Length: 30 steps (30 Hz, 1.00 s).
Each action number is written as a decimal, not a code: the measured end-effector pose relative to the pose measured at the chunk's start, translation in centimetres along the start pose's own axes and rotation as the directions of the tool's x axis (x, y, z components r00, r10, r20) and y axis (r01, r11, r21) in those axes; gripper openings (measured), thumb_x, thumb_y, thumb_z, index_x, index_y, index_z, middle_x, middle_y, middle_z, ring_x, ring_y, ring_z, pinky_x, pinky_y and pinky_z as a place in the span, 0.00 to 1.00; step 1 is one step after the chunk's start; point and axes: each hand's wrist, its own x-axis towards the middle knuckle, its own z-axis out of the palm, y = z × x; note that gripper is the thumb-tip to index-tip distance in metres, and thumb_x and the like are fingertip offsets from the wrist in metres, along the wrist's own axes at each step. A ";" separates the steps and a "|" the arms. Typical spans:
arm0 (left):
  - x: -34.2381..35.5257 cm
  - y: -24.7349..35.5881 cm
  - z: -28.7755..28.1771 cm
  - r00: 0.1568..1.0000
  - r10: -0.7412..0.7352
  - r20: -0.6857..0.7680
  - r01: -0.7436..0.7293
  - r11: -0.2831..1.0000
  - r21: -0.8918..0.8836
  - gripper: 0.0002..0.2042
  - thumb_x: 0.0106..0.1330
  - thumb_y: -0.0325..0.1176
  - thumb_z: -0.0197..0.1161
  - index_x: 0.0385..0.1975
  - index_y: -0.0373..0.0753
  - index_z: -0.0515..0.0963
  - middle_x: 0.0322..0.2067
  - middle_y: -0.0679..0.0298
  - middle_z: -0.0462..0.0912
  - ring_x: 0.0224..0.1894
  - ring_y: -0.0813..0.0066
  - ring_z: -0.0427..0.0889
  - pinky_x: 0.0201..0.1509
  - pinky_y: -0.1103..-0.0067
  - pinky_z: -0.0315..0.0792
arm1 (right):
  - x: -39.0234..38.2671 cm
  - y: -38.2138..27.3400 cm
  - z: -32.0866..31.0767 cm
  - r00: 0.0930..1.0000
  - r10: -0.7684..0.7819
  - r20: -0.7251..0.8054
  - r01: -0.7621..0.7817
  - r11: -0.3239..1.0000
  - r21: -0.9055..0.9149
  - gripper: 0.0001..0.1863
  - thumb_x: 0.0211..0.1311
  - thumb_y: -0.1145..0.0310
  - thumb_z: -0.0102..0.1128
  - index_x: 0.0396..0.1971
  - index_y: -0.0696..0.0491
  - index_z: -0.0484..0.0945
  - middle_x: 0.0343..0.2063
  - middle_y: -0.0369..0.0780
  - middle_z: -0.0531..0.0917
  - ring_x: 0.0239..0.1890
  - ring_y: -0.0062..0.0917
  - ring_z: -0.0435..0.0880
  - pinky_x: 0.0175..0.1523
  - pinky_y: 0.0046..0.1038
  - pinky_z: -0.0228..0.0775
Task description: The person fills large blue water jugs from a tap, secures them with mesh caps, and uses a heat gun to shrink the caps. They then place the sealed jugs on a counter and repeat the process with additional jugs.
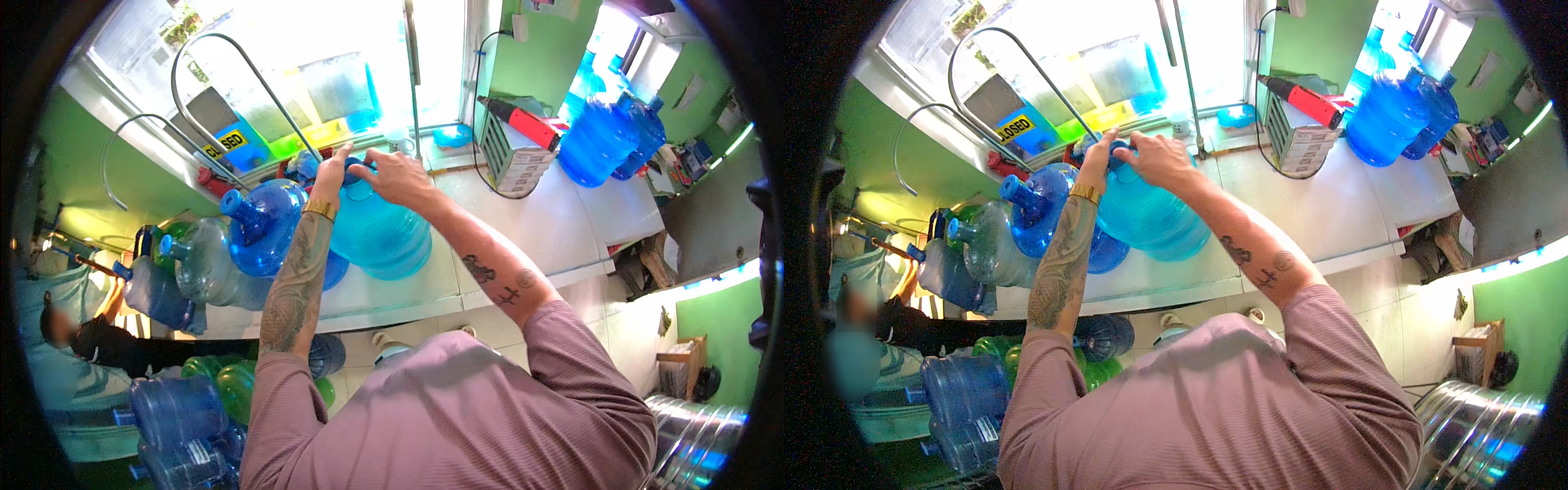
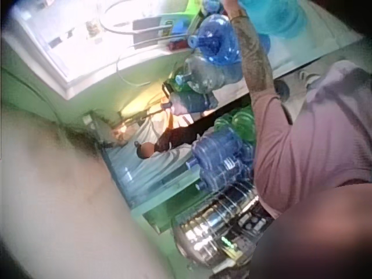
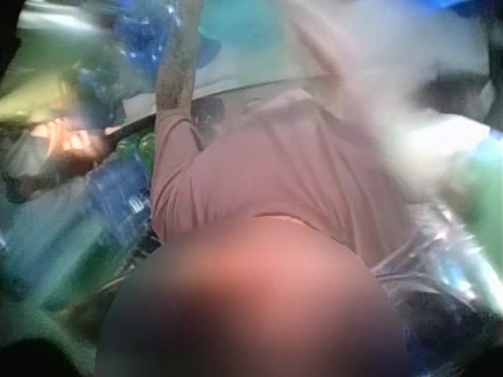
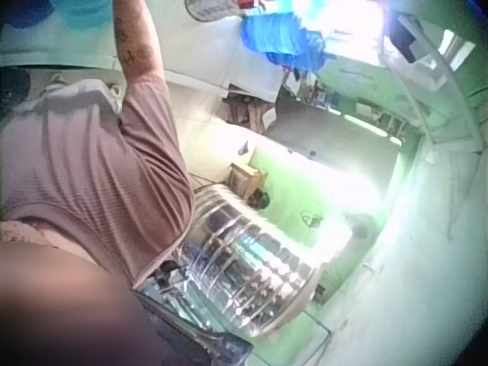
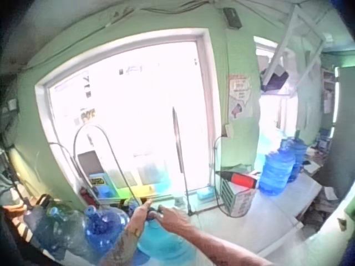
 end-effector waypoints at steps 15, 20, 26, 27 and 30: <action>-1.4 -3.0 0.8 0.884 0.468 -0.013 -0.468 0.883 -0.021 0.16 0.70 0.42 0.64 0.49 0.38 0.78 0.44 0.67 0.82 0.48 0.76 0.78 0.54 0.79 0.71 | 1.4 0.6 -3.5 0.971 -0.237 0.035 0.233 0.968 0.099 0.21 0.62 0.56 0.61 0.49 0.54 0.77 0.38 0.49 0.86 0.44 0.43 0.85 0.50 0.42 0.75; -3.2 -4.3 0.5 0.896 0.434 0.090 -0.412 0.741 0.530 0.28 0.62 0.52 0.70 0.53 0.36 0.74 0.47 0.59 0.84 0.51 0.68 0.81 0.57 0.73 0.73 | -2.1 11.0 -3.2 0.976 -0.206 -0.067 0.216 0.887 0.407 0.20 0.63 0.53 0.62 0.40 0.57 0.76 0.35 0.52 0.83 0.41 0.48 0.83 0.44 0.44 0.73; -4.5 -5.4 1.9 0.869 0.486 -0.090 -0.246 0.583 0.774 0.32 0.59 0.54 0.72 0.52 0.32 0.74 0.41 0.51 0.85 0.43 0.57 0.85 0.48 0.66 0.77 | -18.8 32.4 7.4 0.889 0.416 0.193 -0.411 0.909 -0.064 0.17 0.62 0.56 0.64 0.35 0.56 0.73 0.34 0.51 0.81 0.41 0.49 0.80 0.45 0.47 0.71; -4.5 -5.4 2.1 0.867 0.492 -0.076 -0.260 0.578 0.773 0.32 0.59 0.54 0.72 0.52 0.32 0.73 0.41 0.51 0.85 0.43 0.56 0.85 0.48 0.66 0.77 | -21.2 35.1 9.0 0.840 0.534 0.098 -0.525 0.845 -0.104 0.17 0.60 0.59 0.66 0.39 0.55 0.74 0.37 0.50 0.81 0.42 0.49 0.80 0.46 0.47 0.72; -4.6 -5.0 2.2 0.875 0.476 -0.084 -0.265 0.617 0.741 0.31 0.60 0.53 0.71 0.51 0.32 0.74 0.40 0.50 0.85 0.42 0.55 0.85 0.47 0.66 0.77 | -27.7 39.4 12.0 0.861 0.508 -0.027 -0.502 0.839 -0.212 0.24 0.56 0.60 0.69 0.46 0.58 0.72 0.46 0.52 0.77 0.51 0.50 0.76 0.53 0.47 0.71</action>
